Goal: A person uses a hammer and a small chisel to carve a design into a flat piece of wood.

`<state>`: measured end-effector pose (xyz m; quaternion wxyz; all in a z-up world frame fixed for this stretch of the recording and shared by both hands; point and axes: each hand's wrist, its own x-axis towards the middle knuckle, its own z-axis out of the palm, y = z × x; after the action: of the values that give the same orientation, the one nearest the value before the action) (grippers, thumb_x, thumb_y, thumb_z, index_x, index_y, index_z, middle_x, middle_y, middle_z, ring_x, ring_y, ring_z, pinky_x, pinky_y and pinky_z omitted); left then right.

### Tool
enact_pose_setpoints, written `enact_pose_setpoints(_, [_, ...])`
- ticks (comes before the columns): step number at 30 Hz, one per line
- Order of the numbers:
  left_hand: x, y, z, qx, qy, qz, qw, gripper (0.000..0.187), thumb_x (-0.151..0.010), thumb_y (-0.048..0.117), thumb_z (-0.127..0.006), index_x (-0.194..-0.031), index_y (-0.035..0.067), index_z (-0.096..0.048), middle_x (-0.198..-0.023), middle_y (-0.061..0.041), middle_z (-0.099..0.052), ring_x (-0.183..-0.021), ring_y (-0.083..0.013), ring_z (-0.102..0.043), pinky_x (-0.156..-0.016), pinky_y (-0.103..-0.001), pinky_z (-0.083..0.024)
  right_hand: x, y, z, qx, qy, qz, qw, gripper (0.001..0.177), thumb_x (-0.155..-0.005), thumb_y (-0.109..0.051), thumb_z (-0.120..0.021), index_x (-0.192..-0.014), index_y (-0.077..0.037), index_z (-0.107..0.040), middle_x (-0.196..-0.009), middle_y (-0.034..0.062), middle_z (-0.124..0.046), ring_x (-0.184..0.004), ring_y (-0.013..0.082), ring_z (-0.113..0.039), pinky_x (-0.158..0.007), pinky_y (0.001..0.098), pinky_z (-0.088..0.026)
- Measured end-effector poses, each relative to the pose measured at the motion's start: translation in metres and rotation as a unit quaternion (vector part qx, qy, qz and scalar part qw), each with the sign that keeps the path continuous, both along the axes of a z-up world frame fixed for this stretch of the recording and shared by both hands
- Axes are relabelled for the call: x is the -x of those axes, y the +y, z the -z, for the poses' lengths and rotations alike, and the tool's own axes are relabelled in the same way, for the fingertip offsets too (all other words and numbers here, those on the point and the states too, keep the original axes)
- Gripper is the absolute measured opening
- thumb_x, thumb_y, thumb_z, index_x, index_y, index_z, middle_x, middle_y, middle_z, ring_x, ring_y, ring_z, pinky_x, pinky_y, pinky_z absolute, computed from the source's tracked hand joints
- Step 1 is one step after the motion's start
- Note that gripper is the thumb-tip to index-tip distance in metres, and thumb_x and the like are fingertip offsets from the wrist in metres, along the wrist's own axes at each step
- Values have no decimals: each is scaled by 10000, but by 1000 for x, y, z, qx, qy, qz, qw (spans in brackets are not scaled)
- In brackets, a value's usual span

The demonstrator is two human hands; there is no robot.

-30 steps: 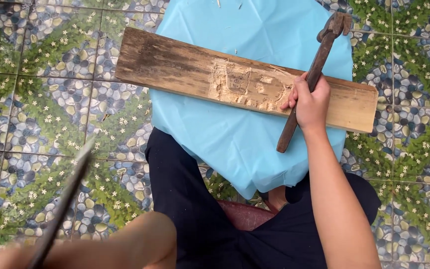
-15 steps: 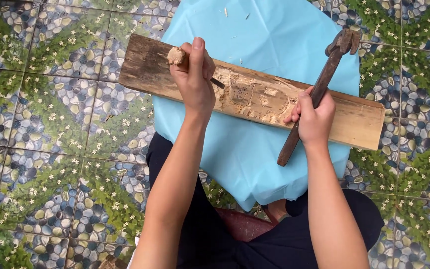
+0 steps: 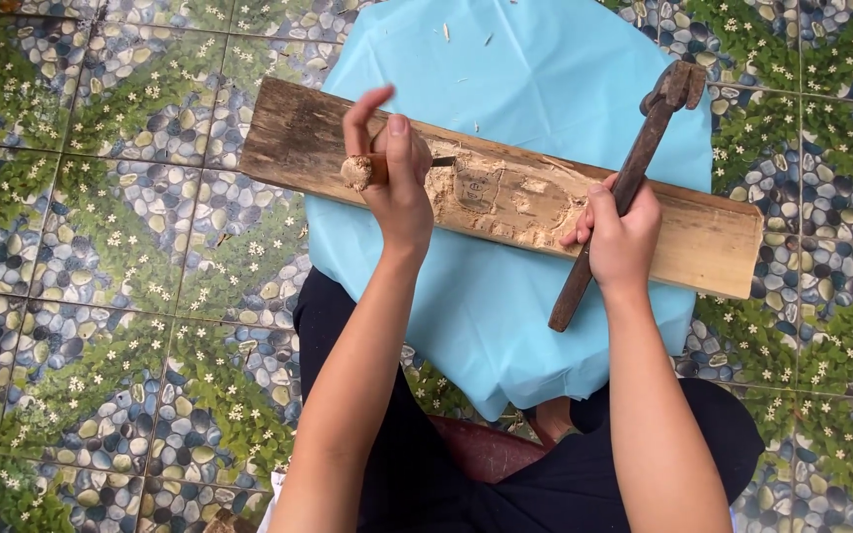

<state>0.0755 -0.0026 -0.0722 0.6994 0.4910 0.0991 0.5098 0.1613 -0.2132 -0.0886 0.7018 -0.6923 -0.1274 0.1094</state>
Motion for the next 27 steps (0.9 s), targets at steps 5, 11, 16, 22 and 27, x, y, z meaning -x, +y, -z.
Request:
enact_pose_setpoints(5, [-6,7,10,-40,-33,48,998,562,-1129,165,-533,-1644,144,-309,-1491,11,-558,-691,-48,-464,-575,-211,-355,-3,2,3,13,-5,3,1000,61,-1027,-88,-552,-1027,-37,-518,-657,13,-481,-497,102,-480,-459,288,-542])
enact_pose_setpoints(11, [-19,15,-9,-101,-29,-36,994,516,-1113,286,-401,-625,143,-485,-443,32,-398,-409,-51,-359,-479,-158,-303,-9,1,16,-33,-56,4,998,99,-1019,-38,-567,-1003,33,-500,-586,76,-418,-421,170,-518,-403,433,-604])
enact_pose_setpoints(16, [-16,10,-1,-83,-29,-6,996,533,-1089,241,-472,-563,162,-434,-431,60,-364,-400,-37,-310,-452,-181,-254,-10,1,16,-37,-53,3,998,99,-1020,-39,-561,-1002,32,-495,-588,76,-416,-424,166,-511,-399,439,-598])
enact_pose_setpoints(22, [-14,7,7,-79,-73,-19,994,522,-1089,193,-475,-573,147,-418,-454,39,-331,-421,-48,-287,-461,-197,-267,-10,0,14,-31,-56,2,998,105,-1025,-41,-568,-999,35,-500,-587,74,-416,-421,164,-503,-396,432,-594])
enact_pose_setpoints(27, [-13,4,-2,-87,-72,-21,993,519,-1082,170,-456,-567,143,-397,-451,30,-319,-424,-43,-282,-448,-197,-258,-10,-1,15,-28,-56,3,998,108,-1026,-43,-567,-997,35,-499,-585,76,-417,-424,161,-504,-399,431,-595])
